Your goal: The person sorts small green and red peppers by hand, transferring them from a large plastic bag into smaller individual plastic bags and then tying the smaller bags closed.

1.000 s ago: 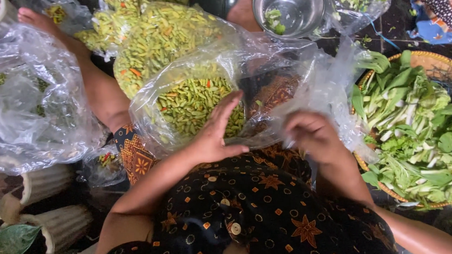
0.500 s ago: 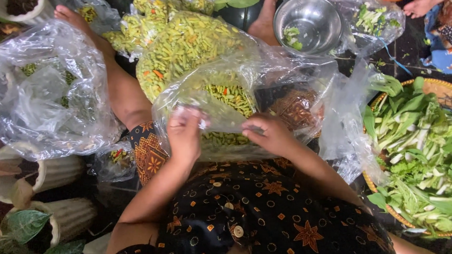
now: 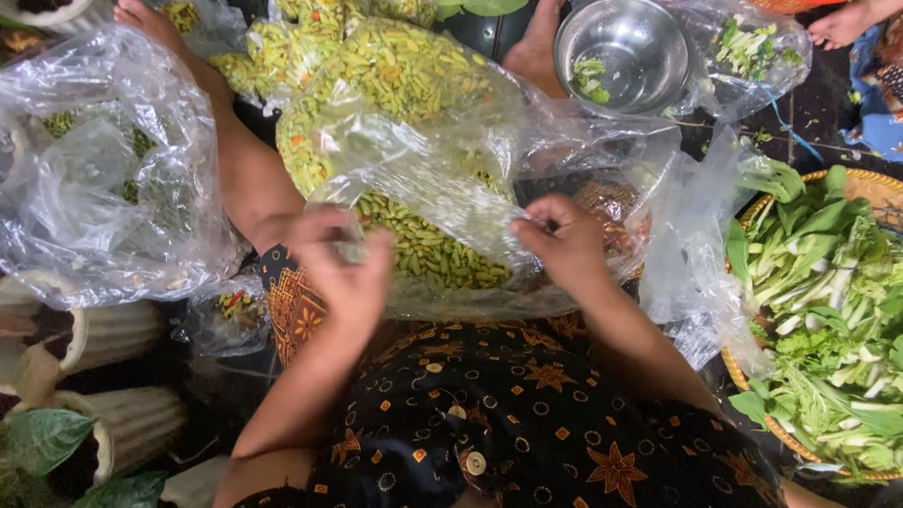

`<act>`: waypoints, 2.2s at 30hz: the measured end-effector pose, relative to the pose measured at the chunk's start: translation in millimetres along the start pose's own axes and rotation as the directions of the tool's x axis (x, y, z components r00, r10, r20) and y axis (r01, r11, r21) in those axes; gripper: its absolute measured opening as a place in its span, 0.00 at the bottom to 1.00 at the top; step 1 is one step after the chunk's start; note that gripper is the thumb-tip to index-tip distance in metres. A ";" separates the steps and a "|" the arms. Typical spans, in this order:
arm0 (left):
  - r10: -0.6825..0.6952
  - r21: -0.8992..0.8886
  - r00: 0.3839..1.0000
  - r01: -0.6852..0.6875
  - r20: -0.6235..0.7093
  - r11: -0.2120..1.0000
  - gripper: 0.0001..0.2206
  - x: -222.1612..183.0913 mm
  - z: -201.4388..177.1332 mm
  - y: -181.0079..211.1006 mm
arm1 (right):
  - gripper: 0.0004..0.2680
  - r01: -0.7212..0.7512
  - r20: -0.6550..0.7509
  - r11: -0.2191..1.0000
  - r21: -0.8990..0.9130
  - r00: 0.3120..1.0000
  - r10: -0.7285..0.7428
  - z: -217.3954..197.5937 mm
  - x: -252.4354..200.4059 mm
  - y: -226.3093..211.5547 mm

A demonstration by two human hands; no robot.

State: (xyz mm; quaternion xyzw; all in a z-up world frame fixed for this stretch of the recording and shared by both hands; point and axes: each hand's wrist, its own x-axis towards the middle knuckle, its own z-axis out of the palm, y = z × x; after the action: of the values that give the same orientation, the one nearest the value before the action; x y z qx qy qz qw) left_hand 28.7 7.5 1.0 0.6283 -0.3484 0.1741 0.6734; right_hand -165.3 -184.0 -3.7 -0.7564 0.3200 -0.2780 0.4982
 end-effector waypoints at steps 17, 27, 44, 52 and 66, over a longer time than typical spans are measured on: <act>-0.076 -0.395 0.695 0.491 0.715 0.776 0.05 -31.7 21.4 19.2 | 0.16 0.158 0.461 0.968 0.193 0.856 -0.231 14.8 -0.9 7.0; -0.151 -0.139 0.562 0.440 0.813 0.887 0.16 -39.9 28.1 9.3 | 0.06 0.064 0.301 0.938 0.340 0.938 -0.173 14.3 7.4 -7.8; -0.253 -0.104 0.584 0.508 0.772 0.855 0.03 -26.7 24.0 20.6 | 0.03 0.039 0.392 0.916 0.399 0.896 -0.210 23.7 -1.5 12.0; -0.396 -0.239 0.444 0.850 0.804 0.469 0.07 -48.9 20.6 -0.7 | 0.05 0.097 0.538 0.917 0.386 0.784 -0.309 25.3 1.9 16.0; -0.423 -0.314 0.417 0.903 0.804 0.294 0.05 -66.0 21.7 -22.5 | 0.06 -0.038 0.554 0.898 0.437 0.799 -0.236 20.6 0.9 0.7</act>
State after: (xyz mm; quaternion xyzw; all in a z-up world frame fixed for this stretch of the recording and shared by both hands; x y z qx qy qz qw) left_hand -7.6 -3.4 -61.4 0.4111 -0.2533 -0.4990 0.7196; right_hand -149.7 -173.0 -11.5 -0.6930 0.0382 -0.1166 0.7104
